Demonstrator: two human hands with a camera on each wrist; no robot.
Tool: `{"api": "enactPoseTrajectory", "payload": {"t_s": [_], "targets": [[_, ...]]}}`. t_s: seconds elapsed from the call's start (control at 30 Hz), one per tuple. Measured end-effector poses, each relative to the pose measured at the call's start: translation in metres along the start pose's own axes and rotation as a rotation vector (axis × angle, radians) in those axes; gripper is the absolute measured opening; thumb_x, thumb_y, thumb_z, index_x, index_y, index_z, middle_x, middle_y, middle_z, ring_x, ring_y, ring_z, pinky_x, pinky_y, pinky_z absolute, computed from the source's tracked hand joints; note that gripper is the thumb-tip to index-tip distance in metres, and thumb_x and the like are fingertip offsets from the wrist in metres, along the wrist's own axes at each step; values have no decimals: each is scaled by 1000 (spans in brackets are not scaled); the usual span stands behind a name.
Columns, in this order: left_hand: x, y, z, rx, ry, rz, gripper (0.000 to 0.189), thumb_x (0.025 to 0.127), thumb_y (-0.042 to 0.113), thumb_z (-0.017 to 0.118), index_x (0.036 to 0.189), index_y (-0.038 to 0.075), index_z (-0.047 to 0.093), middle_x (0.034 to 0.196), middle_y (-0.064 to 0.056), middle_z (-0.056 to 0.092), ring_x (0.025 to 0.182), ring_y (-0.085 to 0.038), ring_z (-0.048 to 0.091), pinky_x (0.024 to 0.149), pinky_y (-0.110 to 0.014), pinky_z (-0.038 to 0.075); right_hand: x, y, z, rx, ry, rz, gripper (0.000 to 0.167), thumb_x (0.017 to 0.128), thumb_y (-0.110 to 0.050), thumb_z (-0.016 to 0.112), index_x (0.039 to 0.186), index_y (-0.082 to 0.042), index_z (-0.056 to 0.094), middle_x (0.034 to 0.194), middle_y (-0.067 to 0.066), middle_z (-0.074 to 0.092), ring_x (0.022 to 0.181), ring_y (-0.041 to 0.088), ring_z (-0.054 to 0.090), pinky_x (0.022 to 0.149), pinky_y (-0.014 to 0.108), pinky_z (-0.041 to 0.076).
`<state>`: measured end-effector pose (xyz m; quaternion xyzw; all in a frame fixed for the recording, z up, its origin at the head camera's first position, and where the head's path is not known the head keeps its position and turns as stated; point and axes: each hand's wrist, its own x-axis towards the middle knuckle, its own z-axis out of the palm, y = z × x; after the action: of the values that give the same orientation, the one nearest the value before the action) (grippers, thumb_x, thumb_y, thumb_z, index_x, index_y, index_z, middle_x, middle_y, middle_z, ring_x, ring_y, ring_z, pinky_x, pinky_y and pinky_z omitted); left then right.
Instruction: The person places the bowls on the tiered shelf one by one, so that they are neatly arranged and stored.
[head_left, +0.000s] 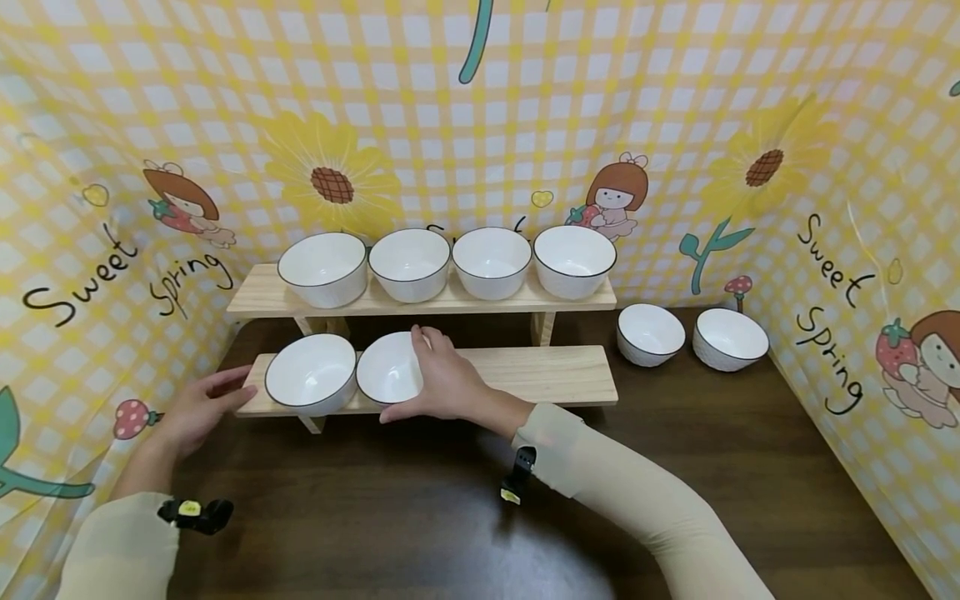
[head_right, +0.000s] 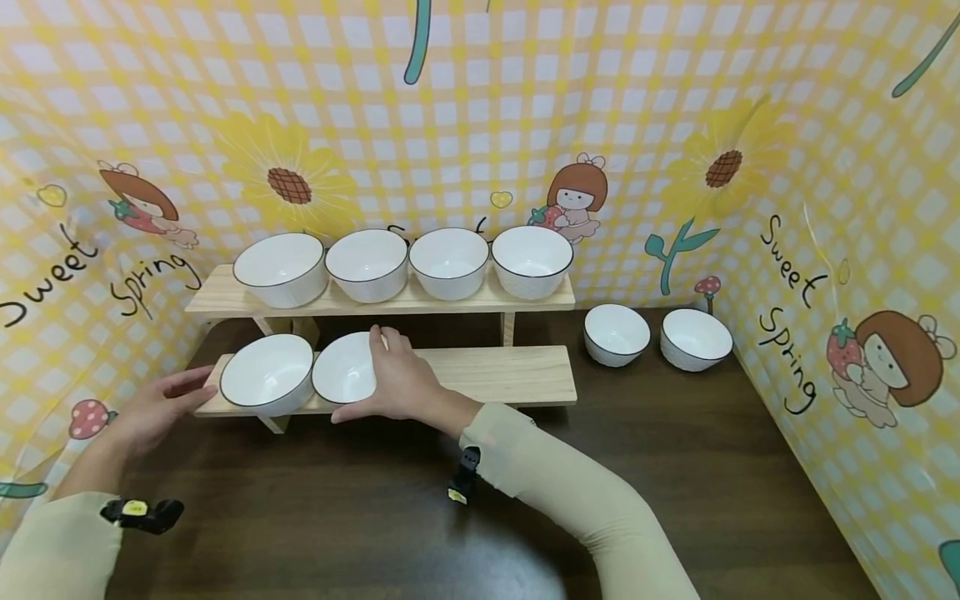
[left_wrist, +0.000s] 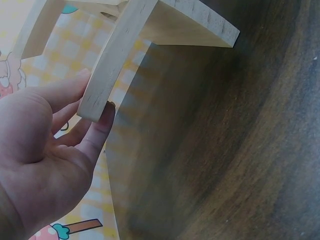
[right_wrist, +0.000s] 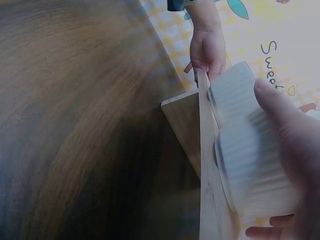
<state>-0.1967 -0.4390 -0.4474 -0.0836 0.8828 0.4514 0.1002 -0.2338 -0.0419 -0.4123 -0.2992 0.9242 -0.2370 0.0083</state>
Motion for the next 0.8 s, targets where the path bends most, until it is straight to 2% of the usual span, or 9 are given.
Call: {"api": "enactPoseTrajectory", "payload": {"t_s": [0.2, 0.4, 0.5, 0.63, 0.8], "targets": [[-1, 2, 1, -4, 4, -7, 84, 101, 51, 57, 159, -2, 26, 157, -36, 25, 138, -51, 31, 109, -69, 30, -6, 5, -6, -85, 0, -73, 138, 65, -80, 78, 162, -2, 19, 165, 18, 21, 151, 31, 23, 107, 42, 46], [-1, 1, 1, -7, 4, -1, 84, 102, 51, 56, 159, -2, 26, 158, -36, 24, 138, -51, 30, 109, -69, 30, -18, 13, -15, -198, -1, -155, 133, 69, -84, 70, 162, -4, 18, 166, 20, 19, 154, 35, 14, 119, 45, 29], [0, 1, 1, -8, 2, 1, 83, 102, 51, 56, 159, -2, 25, 158, -36, 24, 138, -51, 31, 109, -69, 30, -26, 18, -19, -253, -10, -185, 130, 73, -85, 66, 163, -5, 17, 166, 21, 18, 154, 37, 12, 121, 47, 24], [1, 1, 1, -16, -2, -3, 84, 102, 51, 57, 159, -2, 25, 158, -37, 23, 139, -52, 30, 109, -70, 29, -37, 24, -25, -314, -32, -206, 125, 77, -86, 59, 164, -7, 15, 167, 22, 14, 154, 38, 9, 121, 52, 21], [0, 1, 0, -7, -1, -15, 86, 101, 53, 57, 159, -2, 24, 158, -37, 22, 139, -53, 29, 109, -70, 29, -54, 32, -33, -323, -71, -206, 119, 83, -83, 57, 164, -9, 12, 169, 21, 7, 155, 36, 1, 122, 57, 14]]}}
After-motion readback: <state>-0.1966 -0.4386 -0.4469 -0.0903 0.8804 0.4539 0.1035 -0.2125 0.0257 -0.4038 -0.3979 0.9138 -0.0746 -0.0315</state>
